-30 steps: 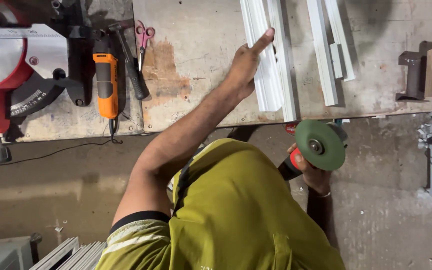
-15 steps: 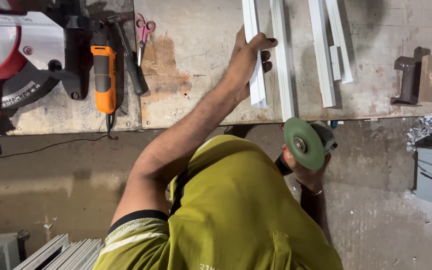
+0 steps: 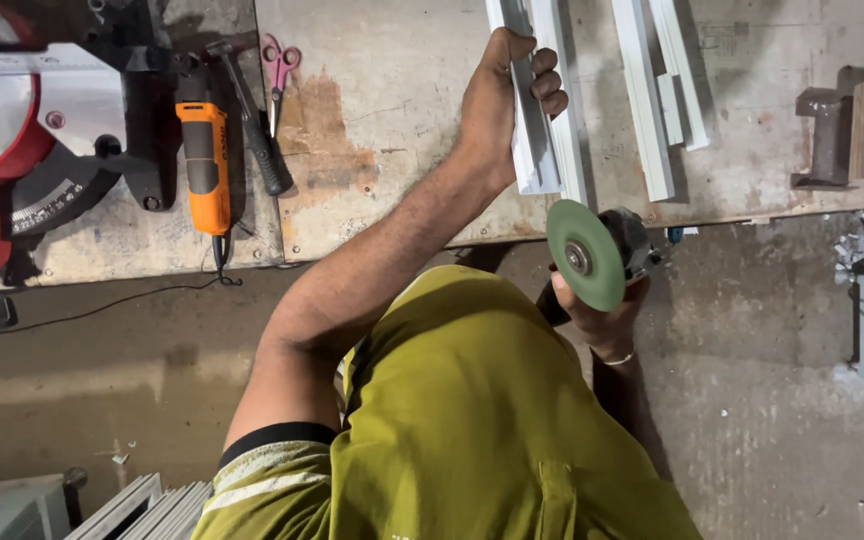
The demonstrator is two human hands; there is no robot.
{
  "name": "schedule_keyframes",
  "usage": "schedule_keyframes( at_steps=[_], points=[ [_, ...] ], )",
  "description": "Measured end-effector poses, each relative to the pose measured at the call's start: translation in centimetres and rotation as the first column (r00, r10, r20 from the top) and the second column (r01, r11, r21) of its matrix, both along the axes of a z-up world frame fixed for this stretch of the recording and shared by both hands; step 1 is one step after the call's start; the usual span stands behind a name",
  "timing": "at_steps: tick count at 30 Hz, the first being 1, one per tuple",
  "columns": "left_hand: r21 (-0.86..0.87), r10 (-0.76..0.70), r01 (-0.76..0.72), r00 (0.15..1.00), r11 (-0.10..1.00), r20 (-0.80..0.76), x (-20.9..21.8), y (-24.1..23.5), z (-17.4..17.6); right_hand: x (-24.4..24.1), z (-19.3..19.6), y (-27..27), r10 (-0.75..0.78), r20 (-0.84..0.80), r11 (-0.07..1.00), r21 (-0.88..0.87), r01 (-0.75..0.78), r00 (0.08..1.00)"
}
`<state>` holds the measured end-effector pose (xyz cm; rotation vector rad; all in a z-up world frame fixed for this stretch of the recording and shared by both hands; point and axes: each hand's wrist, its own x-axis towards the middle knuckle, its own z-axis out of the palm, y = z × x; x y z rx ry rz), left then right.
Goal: The recorder is cutting aluminum profiles using an angle grinder and then assembling the frame components using a mallet.
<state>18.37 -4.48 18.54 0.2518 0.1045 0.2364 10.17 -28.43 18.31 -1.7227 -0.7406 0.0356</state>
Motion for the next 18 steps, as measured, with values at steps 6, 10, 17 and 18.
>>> schedule_keyframes(
  at_steps=[6, 10, 17, 18],
  points=[
    [0.014, 0.019, -0.018, 0.998, 1.000, -0.056, 0.1, -0.5, 0.5, -0.3, 0.2, -0.1, -0.009, -0.007, 1.000, -0.003, 0.009, 1.000],
    [0.010, 0.020, -0.019, 0.998, 1.000, -0.066, 0.5, -1.1, 0.1, -0.2, 0.2, 0.0, -0.026, -0.016, 0.999, -0.020, 0.026, 1.000],
    [0.028, 0.018, -0.015, 0.995, 0.999, -0.099, 0.4, -1.2, 0.9, -0.2, 0.1, -0.4, -0.036, -0.014, 0.999, -0.012, 0.036, 0.999],
    [0.038, 0.022, -0.018, 0.995, 0.999, -0.102, 0.4, -1.3, 0.9, -0.2, -0.1, -0.6, -0.050, -0.017, 0.998, -0.025, 0.049, 0.999]
  ],
)
